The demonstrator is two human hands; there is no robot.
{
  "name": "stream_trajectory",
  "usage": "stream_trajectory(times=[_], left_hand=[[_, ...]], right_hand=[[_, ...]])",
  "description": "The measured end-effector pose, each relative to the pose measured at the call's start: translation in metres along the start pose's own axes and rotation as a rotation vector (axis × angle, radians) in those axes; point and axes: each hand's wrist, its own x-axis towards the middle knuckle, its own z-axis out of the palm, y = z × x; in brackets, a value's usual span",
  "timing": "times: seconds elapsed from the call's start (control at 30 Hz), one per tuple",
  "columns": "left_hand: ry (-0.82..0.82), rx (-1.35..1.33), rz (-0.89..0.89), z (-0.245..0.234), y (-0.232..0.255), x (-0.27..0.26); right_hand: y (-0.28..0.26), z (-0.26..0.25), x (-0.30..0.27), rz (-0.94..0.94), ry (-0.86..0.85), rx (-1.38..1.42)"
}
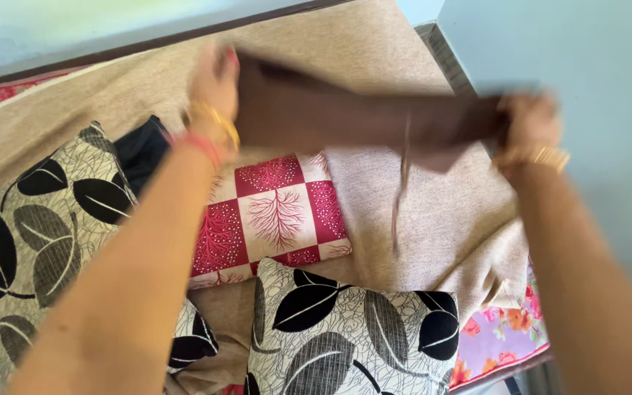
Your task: The person inserts a patterned pillow into a brown pillowcase on a bed. They align the corners, tuck the pillow into the case, and smooth the fabric to fit the pillow inside.
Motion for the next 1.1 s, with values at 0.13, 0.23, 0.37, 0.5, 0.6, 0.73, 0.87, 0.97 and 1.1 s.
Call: stream_trajectory(times=[0.13, 0.23, 0.37, 0.5, 0.6, 0.73, 0.87, 0.97, 1.1], left_hand=[[0.092, -0.143, -0.084, -0.053, 0.045, 0.056], [0.152, -0.211, 0.088, -0.081, 0.044, 0.055], [0.079, -0.119, -0.073, -0.084, -0.020, -0.057], [-0.046, 0.111, -0.571, -0.088, -0.089, -0.191], [-0.173, -0.161, -1.228, -0.101, -0.085, -0.281], [-0.606, -0.093, -1.328, -0.133, -0.040, -0.388], [-0.800, -0.372, -1.190, -0.111, -0.035, -0.466], [-0.653, -0.248, -1.253, -0.101, -0.024, -0.480], [-0.583, -0.171, -1.235, -0.115, 0.002, -0.433]], right_hand=[[-0.121, 0.016, -0.002, -0.425, -0.359, 0.504], [-0.111, 0.024, -0.026, -0.365, -0.222, 0.201], [0.003, 0.041, -0.063, -0.125, -0.178, -0.168], [0.131, 0.029, -0.115, 0.302, -0.328, -0.360], [0.180, -0.029, -0.166, 0.341, -0.466, -0.852], [0.217, -0.139, -0.237, 0.357, -0.433, -0.675], [0.277, -0.207, -0.295, 0.699, -0.102, 0.095], [0.312, -0.193, -0.316, 0.568, 0.010, -0.131], [0.251, -0.158, -0.313, 0.543, -0.251, 0.046]])
